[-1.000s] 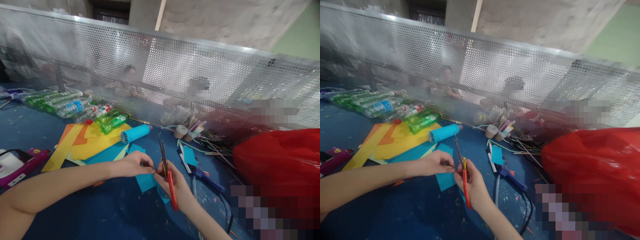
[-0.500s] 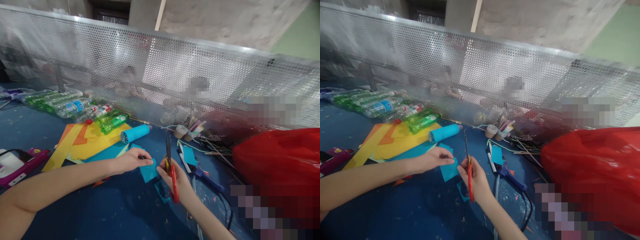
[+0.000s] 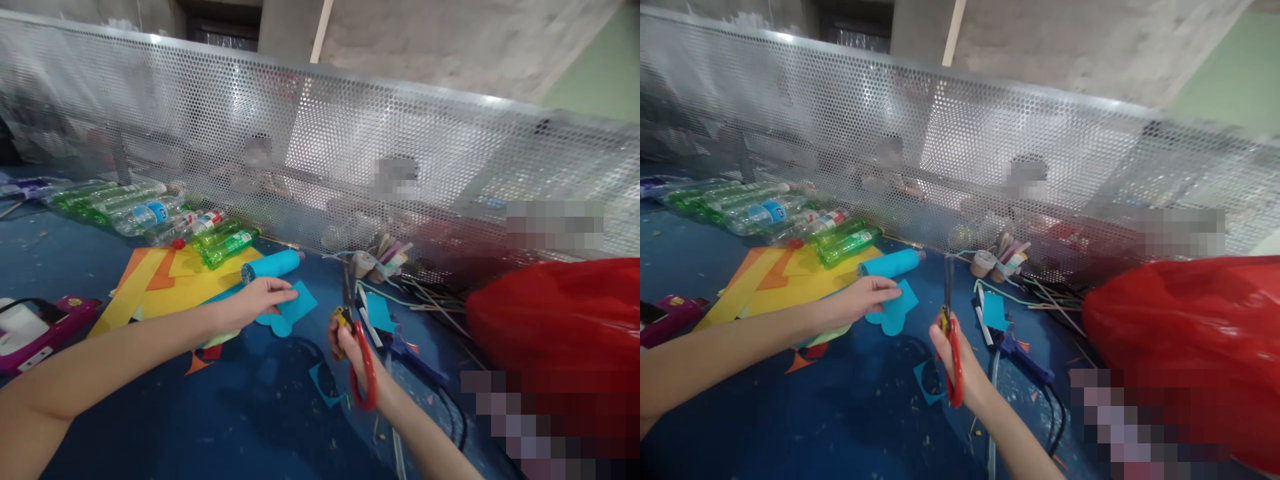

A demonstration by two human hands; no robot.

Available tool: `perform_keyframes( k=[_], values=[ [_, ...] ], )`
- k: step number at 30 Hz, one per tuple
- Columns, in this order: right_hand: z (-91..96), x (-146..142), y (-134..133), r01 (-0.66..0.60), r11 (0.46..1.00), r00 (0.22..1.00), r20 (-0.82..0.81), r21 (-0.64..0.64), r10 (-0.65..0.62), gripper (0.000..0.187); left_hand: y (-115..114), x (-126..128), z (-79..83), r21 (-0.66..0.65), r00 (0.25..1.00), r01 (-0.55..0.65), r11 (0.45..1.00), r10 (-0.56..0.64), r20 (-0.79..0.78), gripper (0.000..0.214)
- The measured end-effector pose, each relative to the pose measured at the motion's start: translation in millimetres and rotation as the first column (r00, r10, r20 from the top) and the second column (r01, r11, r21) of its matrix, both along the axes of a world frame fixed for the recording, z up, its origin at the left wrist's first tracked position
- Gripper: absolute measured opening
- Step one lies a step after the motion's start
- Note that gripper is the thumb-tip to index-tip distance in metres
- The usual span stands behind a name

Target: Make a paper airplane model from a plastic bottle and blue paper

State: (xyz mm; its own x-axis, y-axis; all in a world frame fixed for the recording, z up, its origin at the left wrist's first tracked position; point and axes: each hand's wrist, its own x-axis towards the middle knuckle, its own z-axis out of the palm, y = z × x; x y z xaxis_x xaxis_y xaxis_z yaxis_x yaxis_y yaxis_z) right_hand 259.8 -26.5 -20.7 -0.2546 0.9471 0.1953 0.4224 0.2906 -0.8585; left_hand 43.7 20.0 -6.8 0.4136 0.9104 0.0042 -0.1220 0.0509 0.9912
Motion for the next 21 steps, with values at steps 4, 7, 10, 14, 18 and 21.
perform_keyframes(
  k=[4,7,10,14,18,21],
  values=[
    [17.0,1.6,-9.3,-0.100,0.989,0.974,0.194,-0.111,0.120,0.038,8.3,-6.9,9.5,0.006,0.995,-0.083,0.997,0.082,0.055,0.023],
    [25.7,-1.8,-13.5,-0.077,0.989,0.948,0.299,-0.130,0.113,0.043,8.4,-8.6,13.8,0.033,0.995,-0.087,0.996,0.085,0.057,0.023],
    [26.9,-4.6,-14.3,-0.045,0.993,0.906,0.415,-0.109,0.086,0.046,5.4,-7.6,17.0,0.046,0.997,-0.075,0.996,0.075,0.010,0.024],
    [26.4,-6.8,-15.9,-0.065,0.996,0.881,0.466,-0.058,0.085,0.042,1.1,-6.2,20.0,0.081,0.987,-0.117,0.990,0.125,-0.098,0.024],
    [27.7,-8.8,-18.8,-0.073,0.997,0.874,0.480,-0.028,0.078,0.040,0.7,-6.5,17.8,0.132,0.976,-0.122,0.984,0.143,-0.163,0.022],
    [27.2,-8.9,-19.5,-0.075,0.997,0.874,0.482,-0.003,0.067,0.039,2.0,-6.6,14.9,0.157,0.972,-0.117,0.981,0.145,-0.187,0.023]
  ],
)
